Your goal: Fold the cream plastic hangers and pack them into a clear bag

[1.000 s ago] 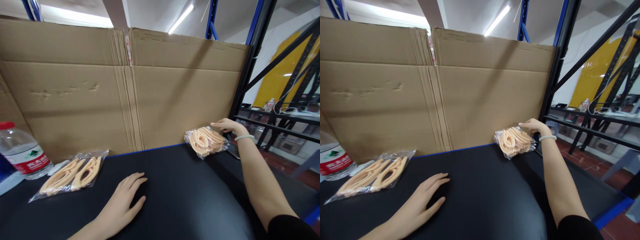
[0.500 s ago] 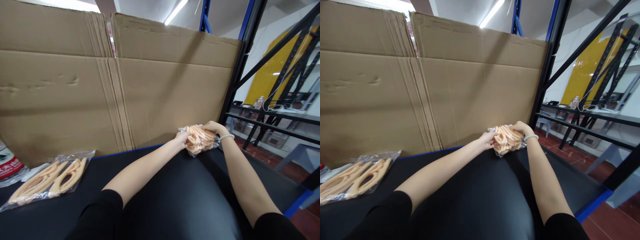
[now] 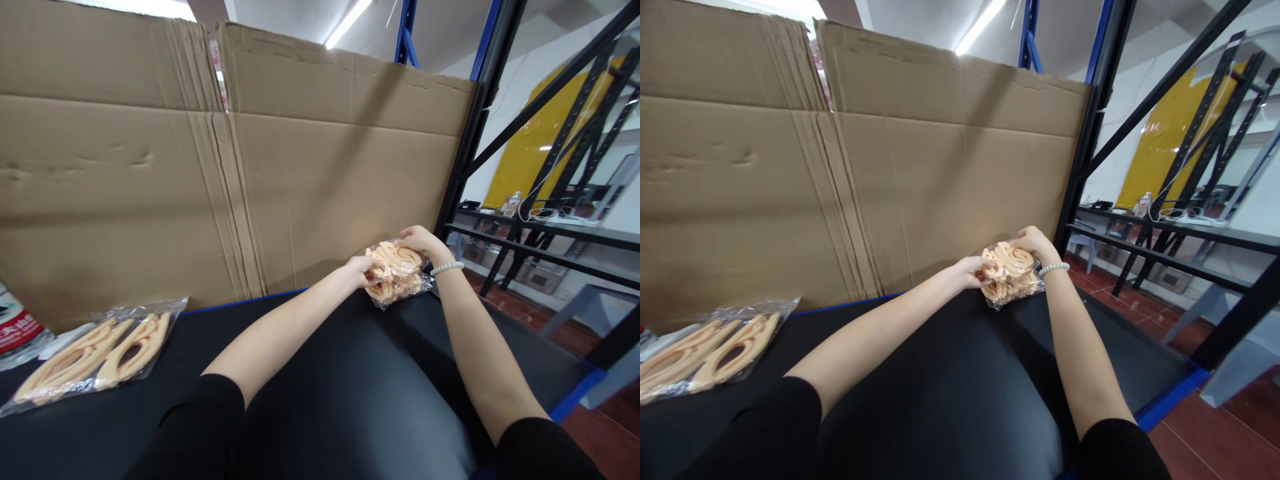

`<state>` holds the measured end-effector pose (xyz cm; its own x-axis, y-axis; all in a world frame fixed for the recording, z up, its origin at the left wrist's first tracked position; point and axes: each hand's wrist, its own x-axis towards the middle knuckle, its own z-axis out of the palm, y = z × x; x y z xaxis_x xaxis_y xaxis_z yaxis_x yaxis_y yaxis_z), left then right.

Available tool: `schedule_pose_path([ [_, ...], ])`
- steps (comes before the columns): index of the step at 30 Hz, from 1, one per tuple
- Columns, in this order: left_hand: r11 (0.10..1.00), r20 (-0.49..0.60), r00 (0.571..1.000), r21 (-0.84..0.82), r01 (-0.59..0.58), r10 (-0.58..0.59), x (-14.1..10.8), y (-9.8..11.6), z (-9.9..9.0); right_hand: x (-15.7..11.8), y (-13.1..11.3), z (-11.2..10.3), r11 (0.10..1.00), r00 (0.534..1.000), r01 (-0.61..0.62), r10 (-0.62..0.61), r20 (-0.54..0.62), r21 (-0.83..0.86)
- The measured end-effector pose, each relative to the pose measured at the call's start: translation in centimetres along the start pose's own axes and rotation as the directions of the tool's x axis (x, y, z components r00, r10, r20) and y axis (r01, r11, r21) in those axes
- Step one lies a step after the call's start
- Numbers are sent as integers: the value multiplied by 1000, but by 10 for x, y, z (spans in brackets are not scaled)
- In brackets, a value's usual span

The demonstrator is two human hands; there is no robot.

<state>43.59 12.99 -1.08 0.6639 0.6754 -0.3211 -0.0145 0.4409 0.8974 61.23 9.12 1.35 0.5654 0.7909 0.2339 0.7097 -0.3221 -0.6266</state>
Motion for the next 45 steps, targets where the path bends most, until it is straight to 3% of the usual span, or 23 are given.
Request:
schedule_pose_path([
  [4,997,-71,996,48,-59,63,-28,-1,-21,-21,-30,0,990,991,47,-63,116,136],
  [7,976,-151,966,88,-198,210,-60,-10,-53,-43,-60,10,952,956,117,-184,228,282],
  [10,922,-287,878,179,-343,383,-99,-26,-100,-69,-90,38,880,895,148,-313,318,451],
  [13,835,-364,761,356,-419,537,-139,-41,-150,-99,-115,78,799,821,126,-417,391,588],
  [18,592,-292,580,679,-434,760,-178,-57,-211,-136,-133,134,657,712,24,-540,448,754],
  [21,444,-190,539,806,-392,821,-176,-61,-233,-140,-131,152,604,688,115,-621,376,789],
  [23,353,-97,556,859,-372,825,-169,-63,-244,-139,-125,159,594,652,218,-679,337,775],
  [26,228,61,618,898,-377,783,-156,-63,-256,-136,-115,166,590,581,275,-731,358,759],
  [32,53,298,707,902,-429,642,-155,-52,-271,-128,-105,165,546,359,168,-809,465,821],
  [36,24,417,761,870,-492,497,-162,-40,-278,-126,-111,149,512,255,124,-844,471,850],
  [40,62,439,798,861,-506,413,-162,-31,-285,-136,-121,126,594,191,391,-799,570,703],
  [42,86,406,815,874,-479,414,-162,-30,-287,-148,-127,118,567,181,544,-799,574,618],
  [43,96,385,825,883,-460,413,-163,-30,-288,-156,-130,115,537,154,602,-805,573,592],
  [45,109,347,856,903,-415,384,-165,-31,-289,-170,-133,111,464,58,687,-802,595,559],
])
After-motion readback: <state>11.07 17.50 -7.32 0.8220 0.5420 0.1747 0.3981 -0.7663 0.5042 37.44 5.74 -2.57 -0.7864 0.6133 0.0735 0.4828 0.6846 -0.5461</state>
